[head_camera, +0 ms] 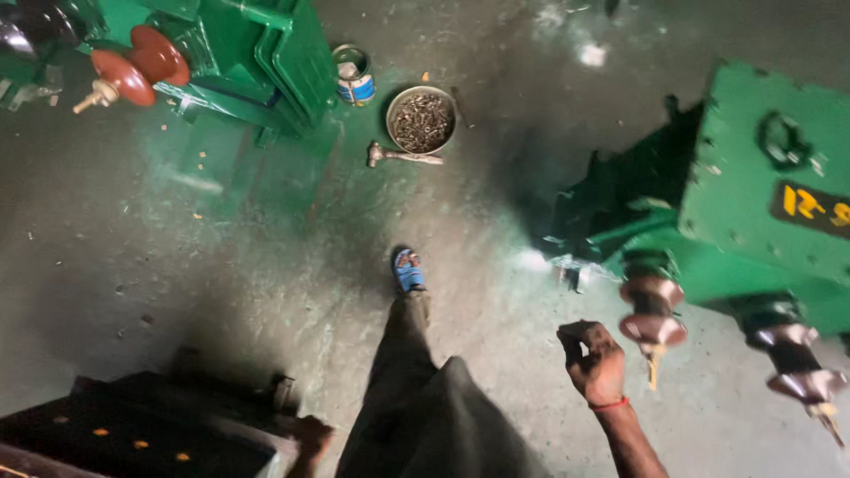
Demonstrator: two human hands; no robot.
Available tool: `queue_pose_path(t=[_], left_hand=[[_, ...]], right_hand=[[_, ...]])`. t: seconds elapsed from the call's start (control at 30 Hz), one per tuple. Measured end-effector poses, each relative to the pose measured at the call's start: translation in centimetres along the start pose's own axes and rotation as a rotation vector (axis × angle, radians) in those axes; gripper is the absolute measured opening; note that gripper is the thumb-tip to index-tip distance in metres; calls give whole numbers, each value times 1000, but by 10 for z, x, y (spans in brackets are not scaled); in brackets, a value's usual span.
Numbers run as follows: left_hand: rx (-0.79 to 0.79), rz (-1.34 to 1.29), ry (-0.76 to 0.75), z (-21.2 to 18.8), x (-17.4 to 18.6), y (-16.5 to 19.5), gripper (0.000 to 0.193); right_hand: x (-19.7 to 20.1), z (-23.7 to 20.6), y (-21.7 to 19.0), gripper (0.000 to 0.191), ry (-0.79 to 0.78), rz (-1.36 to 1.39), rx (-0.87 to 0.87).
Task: The person threads a white cable through a yellow electrical box, wraps it around brown insulators, and secures it using pliers. The person then moves to a green workbench to cut a wooden stick and returns to the yellow box to continue threading and securing the cable.
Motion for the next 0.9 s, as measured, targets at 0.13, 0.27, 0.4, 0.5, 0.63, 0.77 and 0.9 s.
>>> queue_pose_path(t=[0.13,0.27,0.4,0.5,0.63,0.77,0.9], left_hand=[[-52,28,-141,80,-13,105,28],[-362,21,-25,211,35,282,27],[-837,130,431,311,106,497,43],[-636,6,137,420,109,605,24],[-556,17,-99,509,95,739,32],[-968,313,501,491,113,858,30],[-482,274,-265,559,37,876,32]], right_hand=[[-79,91,-1,16,-244,28,-238],[-100,185,-34,16,-185,648,3],[-123,311,-6,21,-301,382,-17],[-121,390,12,23,-242,503,150],[-127,525,104,32,-127,803,-207],[-114,691,184,37,-73,1185,-533],[-43,886,181,39,-89,478,-244]])
Point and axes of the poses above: each hand's wrist, its own z-axis towards the middle knuckle, its own x-axis out of the back of the hand, y = z × x, the point moved 10 cm from there along z, towards the middle knuckle, and after that the axes turned 6 degrees about -y, right-handed, at the moved point
